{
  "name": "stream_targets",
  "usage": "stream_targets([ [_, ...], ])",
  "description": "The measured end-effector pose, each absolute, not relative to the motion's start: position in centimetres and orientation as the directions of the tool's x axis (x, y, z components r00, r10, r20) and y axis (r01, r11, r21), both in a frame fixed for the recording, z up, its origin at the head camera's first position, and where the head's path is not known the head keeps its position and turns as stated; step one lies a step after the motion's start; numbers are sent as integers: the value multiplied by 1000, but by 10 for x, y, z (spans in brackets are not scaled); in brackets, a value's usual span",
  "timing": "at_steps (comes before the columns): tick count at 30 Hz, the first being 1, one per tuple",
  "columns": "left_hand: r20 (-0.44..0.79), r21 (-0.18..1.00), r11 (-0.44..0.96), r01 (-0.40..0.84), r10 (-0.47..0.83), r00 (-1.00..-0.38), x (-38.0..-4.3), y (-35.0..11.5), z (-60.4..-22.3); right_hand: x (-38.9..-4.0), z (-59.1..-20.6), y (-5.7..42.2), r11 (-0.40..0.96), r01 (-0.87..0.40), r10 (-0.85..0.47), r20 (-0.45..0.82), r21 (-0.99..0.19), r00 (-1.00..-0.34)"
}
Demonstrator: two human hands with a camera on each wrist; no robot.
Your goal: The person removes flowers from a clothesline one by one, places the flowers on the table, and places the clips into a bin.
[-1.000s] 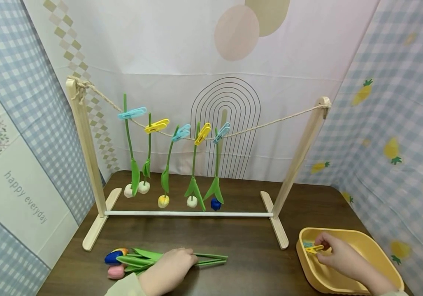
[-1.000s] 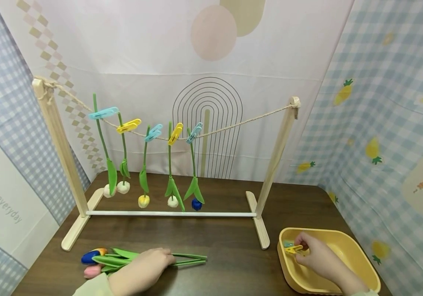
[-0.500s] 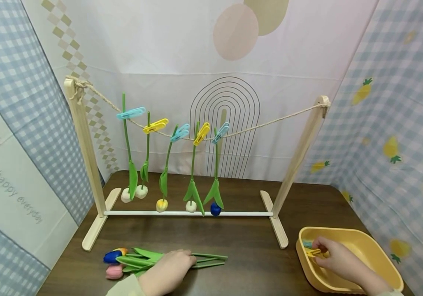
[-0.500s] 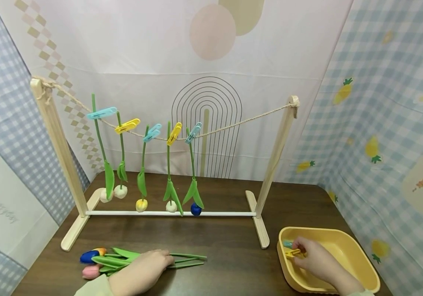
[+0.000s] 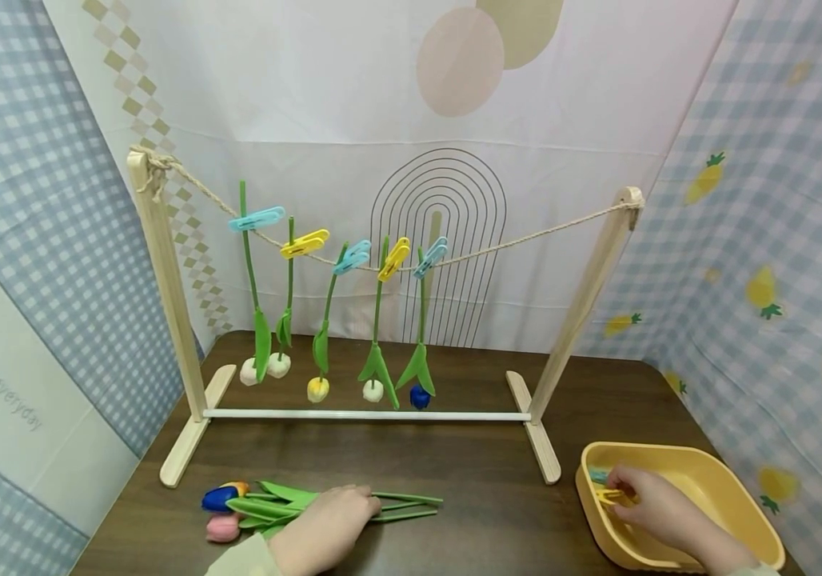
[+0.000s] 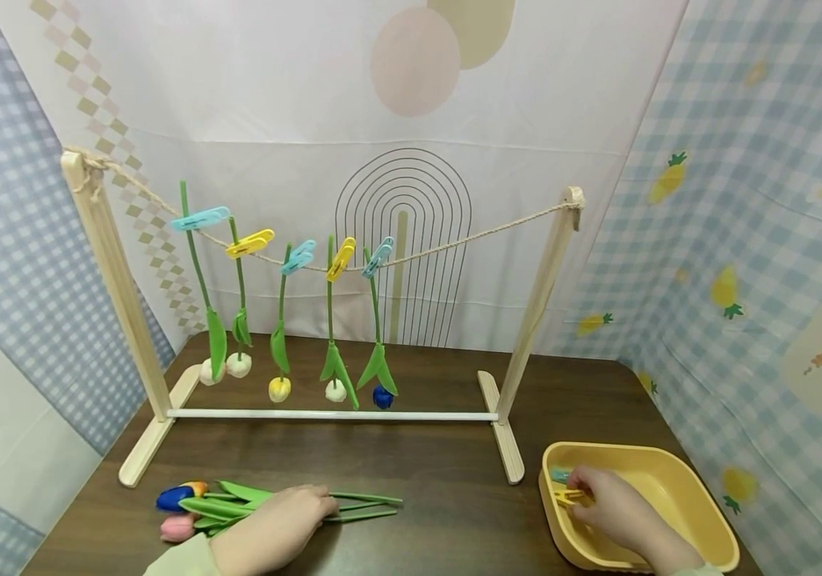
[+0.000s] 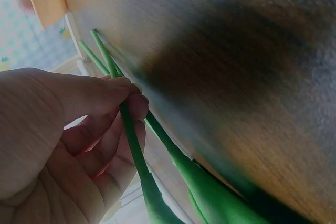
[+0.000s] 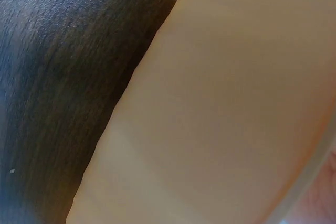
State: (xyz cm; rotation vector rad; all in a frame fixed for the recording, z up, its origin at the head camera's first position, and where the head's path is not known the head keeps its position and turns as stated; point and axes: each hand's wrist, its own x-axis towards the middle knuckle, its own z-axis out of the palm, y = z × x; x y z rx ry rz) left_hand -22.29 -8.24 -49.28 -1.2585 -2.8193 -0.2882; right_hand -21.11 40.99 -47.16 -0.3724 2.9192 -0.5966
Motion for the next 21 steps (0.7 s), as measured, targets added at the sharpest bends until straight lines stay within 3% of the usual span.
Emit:
stream_targets([
  [15,104,207,661,721,718,-688,-224,-84,-489,-211,-472,411,891,-232,-280,-72,-390,-957],
  [21,139,244,644,725,717,-683,-225,-89,-481,-209,-459,405,904,-170,-209,-57,-392,-976],
])
